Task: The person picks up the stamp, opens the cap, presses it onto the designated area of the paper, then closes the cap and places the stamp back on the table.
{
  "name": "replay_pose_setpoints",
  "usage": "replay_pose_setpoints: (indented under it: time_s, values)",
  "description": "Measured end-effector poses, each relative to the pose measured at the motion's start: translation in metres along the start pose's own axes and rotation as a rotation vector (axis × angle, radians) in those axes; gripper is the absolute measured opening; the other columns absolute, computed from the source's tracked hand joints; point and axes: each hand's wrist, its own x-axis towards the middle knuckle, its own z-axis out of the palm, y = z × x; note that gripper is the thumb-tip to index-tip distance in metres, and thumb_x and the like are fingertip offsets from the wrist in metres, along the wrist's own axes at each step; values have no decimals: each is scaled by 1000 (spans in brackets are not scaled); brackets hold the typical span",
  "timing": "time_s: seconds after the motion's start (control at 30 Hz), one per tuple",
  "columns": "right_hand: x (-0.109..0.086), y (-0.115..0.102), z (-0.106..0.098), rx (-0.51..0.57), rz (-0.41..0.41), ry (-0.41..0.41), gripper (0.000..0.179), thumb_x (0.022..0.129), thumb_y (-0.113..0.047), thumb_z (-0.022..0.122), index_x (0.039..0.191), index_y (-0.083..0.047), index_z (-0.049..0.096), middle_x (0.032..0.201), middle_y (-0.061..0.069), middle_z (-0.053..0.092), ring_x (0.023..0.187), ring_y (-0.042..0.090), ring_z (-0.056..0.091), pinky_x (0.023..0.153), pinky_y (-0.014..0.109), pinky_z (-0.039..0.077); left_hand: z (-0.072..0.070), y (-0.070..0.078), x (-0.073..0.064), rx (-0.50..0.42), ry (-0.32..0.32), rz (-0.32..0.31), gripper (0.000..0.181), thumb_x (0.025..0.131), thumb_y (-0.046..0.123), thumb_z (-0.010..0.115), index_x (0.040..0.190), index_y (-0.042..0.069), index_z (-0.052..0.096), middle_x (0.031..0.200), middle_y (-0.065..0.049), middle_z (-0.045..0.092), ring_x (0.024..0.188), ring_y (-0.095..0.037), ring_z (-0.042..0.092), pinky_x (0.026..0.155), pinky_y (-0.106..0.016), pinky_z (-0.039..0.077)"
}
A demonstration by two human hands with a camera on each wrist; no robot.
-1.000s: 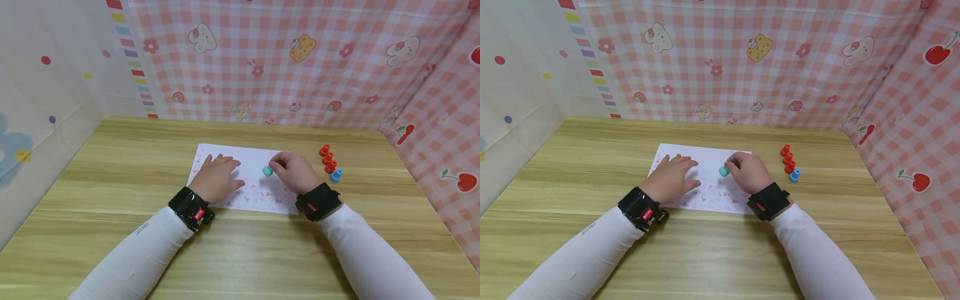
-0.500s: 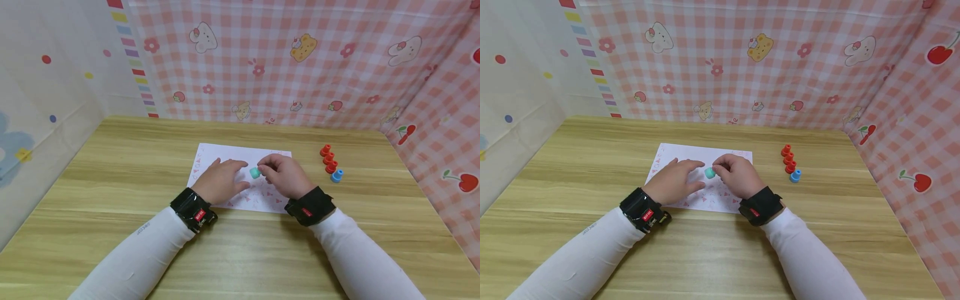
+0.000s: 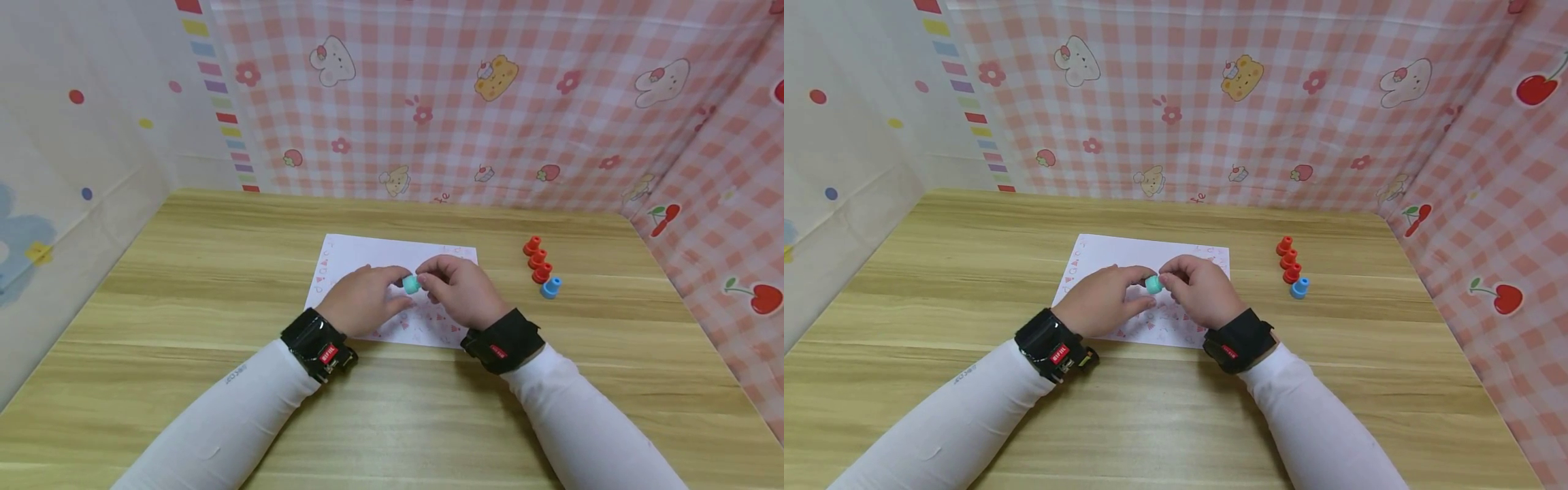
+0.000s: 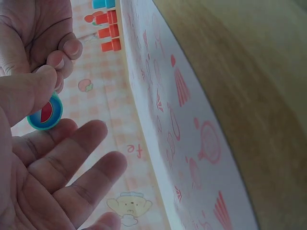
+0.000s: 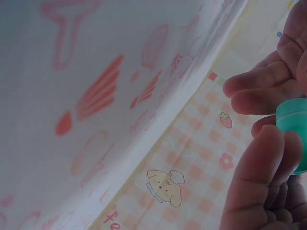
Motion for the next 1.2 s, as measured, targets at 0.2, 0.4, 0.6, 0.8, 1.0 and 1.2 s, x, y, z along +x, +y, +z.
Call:
replay_pose_setpoints:
  time_s: [0.2, 0.4, 0.6, 0.8, 1.0, 1.2]
  values:
    - [0, 1, 0, 2, 4, -6, 13, 105, -16, 66, 113, -9, 74, 89, 9, 68, 77, 22, 61, 71, 33, 50, 0, 2, -1, -16, 11, -6, 34, 101, 33, 72, 133, 21, 69, 116, 3, 78, 109, -17, 73, 123, -50, 39]
    - [0, 1, 0, 6, 8, -13, 14, 105, -16, 65, 114, -8, 73, 95, 17, 69, 77, 22, 61, 72, 33, 51, -1, 3, -2, -28, 18, -6, 31, 101, 32, 72, 130, 21, 71, 113, 3, 79, 107, -15, 73, 119, -47, 44]
    - [-1, 2, 0, 7, -3, -10, 14, 105, -16, 66, 113, -8, 74, 93, 14, 69, 76, 21, 61, 70, 32, 51, 0, 3, -2, -42, 34, -1, 27, 102, 32, 71, 126, 22, 72, 113, 4, 79, 109, -16, 73, 105, -44, 53]
    - [-1, 3, -1, 18, -28, -7, 13, 103, -14, 68, 112, -6, 74, 91, 14, 71, 76, 19, 60, 69, 30, 50, 0, 3, -1, -55, 52, -6, 24, 102, 31, 71, 123, 21, 72, 114, 3, 79, 111, -19, 72, 94, -41, 57]
    - [0, 5, -1, 11, -48, -12, 13, 102, -14, 70, 112, -7, 74, 85, 7, 70, 78, 19, 61, 70, 30, 50, 0, 3, -2, -65, 54, -15, 23, 102, 31, 71, 123, 21, 72, 114, 2, 78, 111, -18, 72, 96, -42, 57]
    - [0, 4, -2, 2, -44, -9, 13, 102, -16, 70, 112, -8, 74, 86, 7, 70, 79, 21, 61, 72, 33, 50, 0, 3, -1, -90, 48, -20, 24, 103, 32, 70, 124, 21, 71, 117, 1, 78, 114, -18, 72, 97, -42, 58]
